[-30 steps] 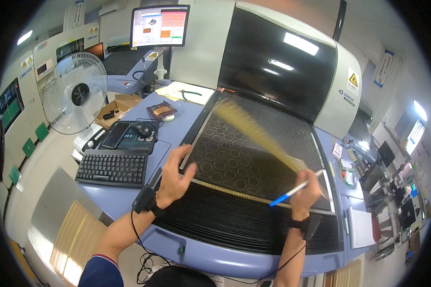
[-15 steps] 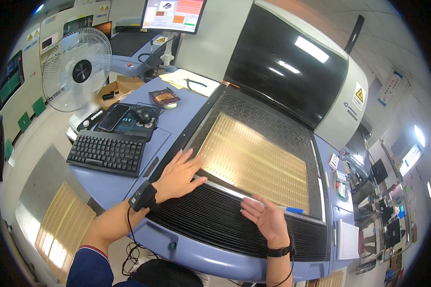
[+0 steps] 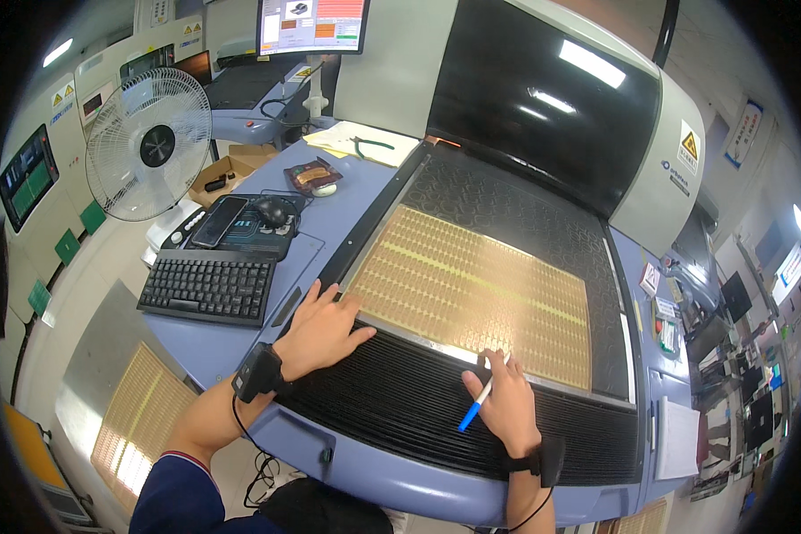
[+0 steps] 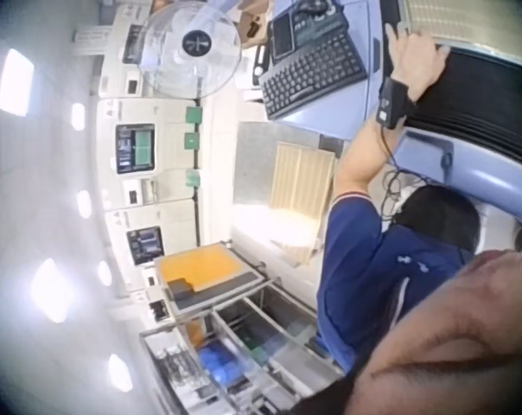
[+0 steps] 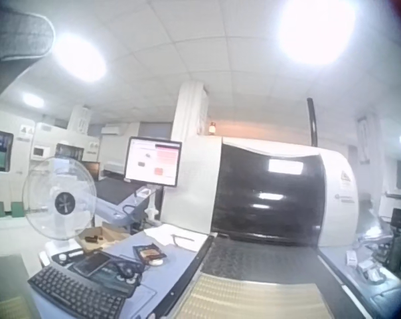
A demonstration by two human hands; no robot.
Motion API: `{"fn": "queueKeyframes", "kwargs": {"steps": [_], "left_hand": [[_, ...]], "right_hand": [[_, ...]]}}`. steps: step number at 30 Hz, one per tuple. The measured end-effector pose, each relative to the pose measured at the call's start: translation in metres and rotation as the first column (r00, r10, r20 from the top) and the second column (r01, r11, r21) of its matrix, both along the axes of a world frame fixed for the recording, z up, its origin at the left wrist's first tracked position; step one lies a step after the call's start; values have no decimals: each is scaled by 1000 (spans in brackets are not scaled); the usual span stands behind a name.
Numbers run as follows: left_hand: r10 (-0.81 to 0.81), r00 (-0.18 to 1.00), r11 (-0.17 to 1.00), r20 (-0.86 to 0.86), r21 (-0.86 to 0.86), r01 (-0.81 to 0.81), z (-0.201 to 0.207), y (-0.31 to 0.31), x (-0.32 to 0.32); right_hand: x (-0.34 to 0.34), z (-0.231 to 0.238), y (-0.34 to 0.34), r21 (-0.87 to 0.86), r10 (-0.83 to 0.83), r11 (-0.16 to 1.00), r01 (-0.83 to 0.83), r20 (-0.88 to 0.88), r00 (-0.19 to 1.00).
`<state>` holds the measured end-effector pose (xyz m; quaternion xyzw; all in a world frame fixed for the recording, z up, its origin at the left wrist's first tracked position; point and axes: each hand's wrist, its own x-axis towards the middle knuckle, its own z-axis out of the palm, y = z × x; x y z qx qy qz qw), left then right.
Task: Inspecting and marking metal grid sheets on an industrial fabrication machine and managing equipment cables.
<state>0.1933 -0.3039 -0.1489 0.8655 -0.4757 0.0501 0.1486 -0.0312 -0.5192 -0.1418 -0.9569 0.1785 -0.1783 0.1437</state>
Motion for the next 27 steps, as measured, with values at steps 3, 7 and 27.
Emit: {"fn": "queueKeyframes", "kwargs": {"steps": [3, 7, 27], "left_hand": [[7, 996, 1000, -91, -10, -7, 1, 4, 5], [26, 985, 999, -173, -29, -32, 26, 20, 1], [-696, 517, 557, -498, -829, -48, 97, 102, -42]], "right_hand": [[2, 0, 4, -7, 18, 1000, -18, -7, 1000], [-2, 0, 4, 26, -41, 999, 42, -46, 998], [10, 31, -2, 271, -61, 963, 17, 153, 986]]}}
